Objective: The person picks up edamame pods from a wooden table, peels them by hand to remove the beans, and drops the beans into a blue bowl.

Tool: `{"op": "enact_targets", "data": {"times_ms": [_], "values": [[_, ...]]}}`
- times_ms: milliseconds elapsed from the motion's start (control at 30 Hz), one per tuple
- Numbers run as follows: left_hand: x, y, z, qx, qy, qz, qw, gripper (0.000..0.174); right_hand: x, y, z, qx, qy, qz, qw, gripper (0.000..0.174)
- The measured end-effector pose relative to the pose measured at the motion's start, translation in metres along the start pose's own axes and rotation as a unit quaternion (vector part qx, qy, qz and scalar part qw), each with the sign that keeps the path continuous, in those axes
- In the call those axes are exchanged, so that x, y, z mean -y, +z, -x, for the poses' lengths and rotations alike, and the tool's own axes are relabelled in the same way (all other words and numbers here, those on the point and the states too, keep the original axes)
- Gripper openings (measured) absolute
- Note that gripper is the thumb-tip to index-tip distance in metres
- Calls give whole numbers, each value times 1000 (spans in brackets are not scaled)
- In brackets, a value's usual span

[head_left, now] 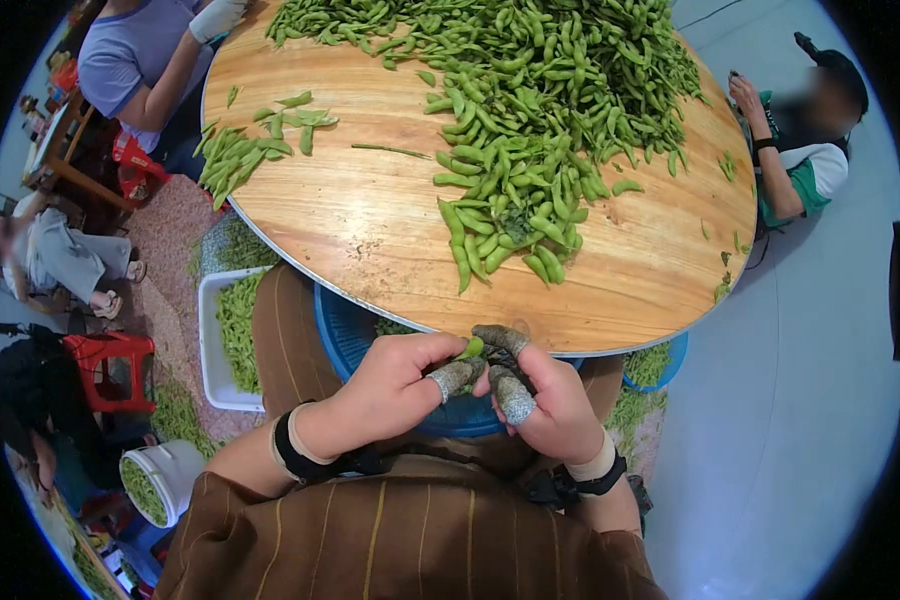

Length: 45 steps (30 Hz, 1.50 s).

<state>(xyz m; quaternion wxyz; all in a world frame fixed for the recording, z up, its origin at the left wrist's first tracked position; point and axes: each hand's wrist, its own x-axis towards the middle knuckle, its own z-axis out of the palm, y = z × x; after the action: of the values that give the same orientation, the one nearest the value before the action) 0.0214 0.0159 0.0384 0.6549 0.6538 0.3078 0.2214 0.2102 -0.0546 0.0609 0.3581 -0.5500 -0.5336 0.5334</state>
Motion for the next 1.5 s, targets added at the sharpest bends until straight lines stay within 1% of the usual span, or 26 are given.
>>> {"op": "enact_targets", "data": {"times_ms": [100, 167, 300, 400, 433, 467, 500, 533, 567, 600, 633, 667, 700, 733, 767, 800, 833, 867, 900, 967, 1000, 1033, 1067, 1133, 1300, 1500], "values": [[-4, 0, -1, 33, -15, -28, 999, 18, -4, 0, 1, 1, -5, -14, 1000, 36], [-1, 2, -1, -4, -14, -86, 996, 18, -5, 0, 2, -2, 4, -26, 1000, 35], [-2, 2, -2, -10, -4, -134, 991, 18, -3, -1, 3, 5, 28, -50, 998, 34], [2, 2, 1, 4, 11, -162, 987, 18, -15, 2, 2, 13, 3, -69, 998, 37], [4, 2, 1, -6, 61, -213, 975, 18, -17, 2, 1, 13, -5, -67, 998, 37], [4, 2, 1, -17, 111, -264, 958, 18, -19, 0, 0, 36, 44, -133, 990, 35], [5, 0, 2, -21, 118, -272, 955, 18, -19, -1, 0, 60, 92, -197, 974, 33], [5, -2, 4, 27, 50, -116, 992, 14, -15, -2, 2, 66, 115, -234, 963, 26], [4, -6, 4, 74, -17, 43, 996, 13, -10, -2, 4, 71, 104, -229, 965, 26], [-3, -11, 7, 121, -136, 183, 966, 15, -4, -2, 7, 94, 136, -329, 929, 26], [1, -14, 8, 111, -127, 179, 969, 15, -2, -3, 9, 120, 171, -423, 882, 25], [10, -17, 8, 167, -151, 297, 928, 15, -6, -2, 10, 146, 156, -454, 865, 27], [16, -18, 9, 223, -174, 409, 868, 16, -9, -1, 9, 154, 152, -449, 867, 27], [19, -16, 9, 210, -164, 374, 888, 16, -11, -1, 8, 129, 148, -394, 898, 27], [23, -13, 8, 207, -160, 373, 890, 16, -14, -1, 8, 102, 143, -338, 925, 27], [27, -9, 8, 159, -88, 233, 955, 17, -18, -1, 7, 100, 129, -310, 937, 26], [31, -7, 8, 106, -15, 86, 990, 19, -19, -1, 8, 102, 129, -309, 937, 26], [33, -11, 8, 106, 15, -41, 993, 22, -18, -1, 9, 107, 143, -281, 943, 25], [29, -13, 8, 106, 14, -41, 993, 22, -16, -1, 9, 112, 156, -252, 948, 24], [21, -15, 9, 83, 131, -208, 966, 21, -16, -1, 9, 120, 145, -241, 952, 24], [21, -14, 10, 85, 130, -207, 966, 21, -17, -2, 9, 126, 134, -230, 956, 23], [21, -12, 12, 58, 167, -335, 926, 20, -18, 0, 9, 124, 136, -231, 955, 23], [21, -11, 12, 29, 201, -455, 867, 19, -19, 2, 8, 124, 142, -228, 955, 23], [25, -8, 14, 12, 216, -472, 855, 19, -21, 5, 6, 125, 145, -222, 956, 23], [36, -10, 20, -44, 277, -493, 824, 20, -25, 11, 4, 139, 140, -299, 934, 23], [29, -10, 28, -78, 313, -547, 773, 24, -25, 10, 8, 131, 164, -282, 936, 21]]}}
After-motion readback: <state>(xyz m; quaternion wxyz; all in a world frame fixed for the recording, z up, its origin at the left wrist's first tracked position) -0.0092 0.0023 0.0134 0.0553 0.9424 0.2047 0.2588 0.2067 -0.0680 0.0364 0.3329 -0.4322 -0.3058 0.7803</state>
